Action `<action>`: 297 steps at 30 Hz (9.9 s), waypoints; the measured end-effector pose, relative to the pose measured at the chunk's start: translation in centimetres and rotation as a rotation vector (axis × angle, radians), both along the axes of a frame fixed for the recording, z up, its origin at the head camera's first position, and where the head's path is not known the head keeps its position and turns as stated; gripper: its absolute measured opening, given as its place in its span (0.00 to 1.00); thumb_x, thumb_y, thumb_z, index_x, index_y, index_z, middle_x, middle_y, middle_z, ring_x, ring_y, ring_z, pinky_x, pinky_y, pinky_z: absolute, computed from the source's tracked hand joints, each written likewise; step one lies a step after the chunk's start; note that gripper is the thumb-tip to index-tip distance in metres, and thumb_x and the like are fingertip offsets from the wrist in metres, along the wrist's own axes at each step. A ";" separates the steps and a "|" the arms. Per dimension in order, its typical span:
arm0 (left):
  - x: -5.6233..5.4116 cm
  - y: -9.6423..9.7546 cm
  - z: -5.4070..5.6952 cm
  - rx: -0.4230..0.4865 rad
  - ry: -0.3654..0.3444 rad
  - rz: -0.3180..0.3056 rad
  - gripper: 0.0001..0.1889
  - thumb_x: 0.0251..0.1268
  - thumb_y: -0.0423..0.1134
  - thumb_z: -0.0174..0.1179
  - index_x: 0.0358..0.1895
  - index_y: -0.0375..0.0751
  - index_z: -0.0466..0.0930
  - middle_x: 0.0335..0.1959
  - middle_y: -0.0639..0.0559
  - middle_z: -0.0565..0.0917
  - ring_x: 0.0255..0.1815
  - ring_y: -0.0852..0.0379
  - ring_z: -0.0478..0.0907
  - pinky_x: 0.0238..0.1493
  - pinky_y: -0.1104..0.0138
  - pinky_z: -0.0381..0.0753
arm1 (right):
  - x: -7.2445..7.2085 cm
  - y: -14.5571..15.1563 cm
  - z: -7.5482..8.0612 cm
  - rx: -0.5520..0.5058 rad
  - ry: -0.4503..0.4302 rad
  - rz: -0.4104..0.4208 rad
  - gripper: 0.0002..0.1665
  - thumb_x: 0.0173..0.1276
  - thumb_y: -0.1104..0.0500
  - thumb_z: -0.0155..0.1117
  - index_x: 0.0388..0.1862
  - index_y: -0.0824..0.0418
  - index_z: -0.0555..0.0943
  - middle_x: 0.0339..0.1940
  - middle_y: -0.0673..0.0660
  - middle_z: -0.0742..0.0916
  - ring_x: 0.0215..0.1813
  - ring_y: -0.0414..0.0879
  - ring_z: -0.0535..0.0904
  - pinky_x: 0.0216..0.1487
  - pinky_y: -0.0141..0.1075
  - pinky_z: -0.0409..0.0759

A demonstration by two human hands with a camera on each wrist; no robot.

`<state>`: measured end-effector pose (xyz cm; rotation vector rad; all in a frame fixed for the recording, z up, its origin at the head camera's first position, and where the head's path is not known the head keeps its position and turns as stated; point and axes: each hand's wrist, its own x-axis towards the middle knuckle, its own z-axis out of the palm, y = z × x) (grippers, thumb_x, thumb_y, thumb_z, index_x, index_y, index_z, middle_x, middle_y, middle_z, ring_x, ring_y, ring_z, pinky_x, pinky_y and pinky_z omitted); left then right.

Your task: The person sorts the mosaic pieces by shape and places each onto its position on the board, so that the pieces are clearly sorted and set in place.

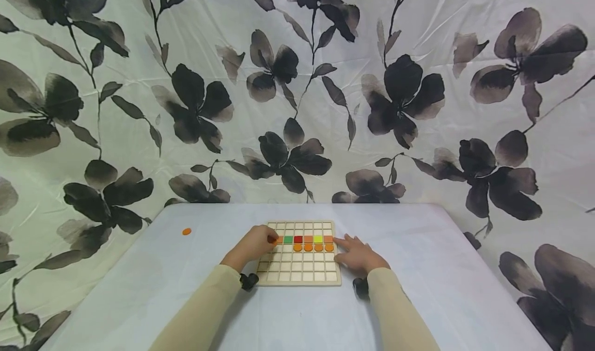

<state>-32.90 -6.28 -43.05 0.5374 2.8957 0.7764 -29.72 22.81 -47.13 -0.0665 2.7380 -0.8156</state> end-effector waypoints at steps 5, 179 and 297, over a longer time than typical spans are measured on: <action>0.0 0.7 -0.2 -0.012 0.013 -0.033 0.13 0.64 0.27 0.57 0.49 0.33 0.84 0.46 0.43 0.85 0.49 0.49 0.80 0.49 0.59 0.81 | 0.0 -0.1 0.1 0.013 0.010 0.002 0.36 0.67 0.47 0.59 0.74 0.47 0.65 0.79 0.62 0.58 0.79 0.66 0.44 0.71 0.69 0.44; -3.7 -17.3 -0.6 -0.178 0.015 0.417 0.21 0.65 0.34 0.51 0.61 0.32 0.72 0.57 0.23 0.69 0.58 0.25 0.66 0.54 0.38 0.69 | 0.1 -0.4 0.3 0.034 -0.007 -0.024 0.37 0.66 0.45 0.60 0.74 0.46 0.65 0.79 0.61 0.58 0.79 0.66 0.44 0.72 0.68 0.44; -3.2 -9.6 0.4 -0.013 -0.072 0.248 0.13 0.57 0.33 0.65 0.46 0.32 0.83 0.40 0.44 0.84 0.36 0.52 0.76 0.43 0.58 0.80 | -0.3 -0.6 0.3 0.020 -0.020 -0.001 0.37 0.66 0.45 0.58 0.75 0.46 0.64 0.79 0.60 0.58 0.79 0.65 0.44 0.71 0.69 0.45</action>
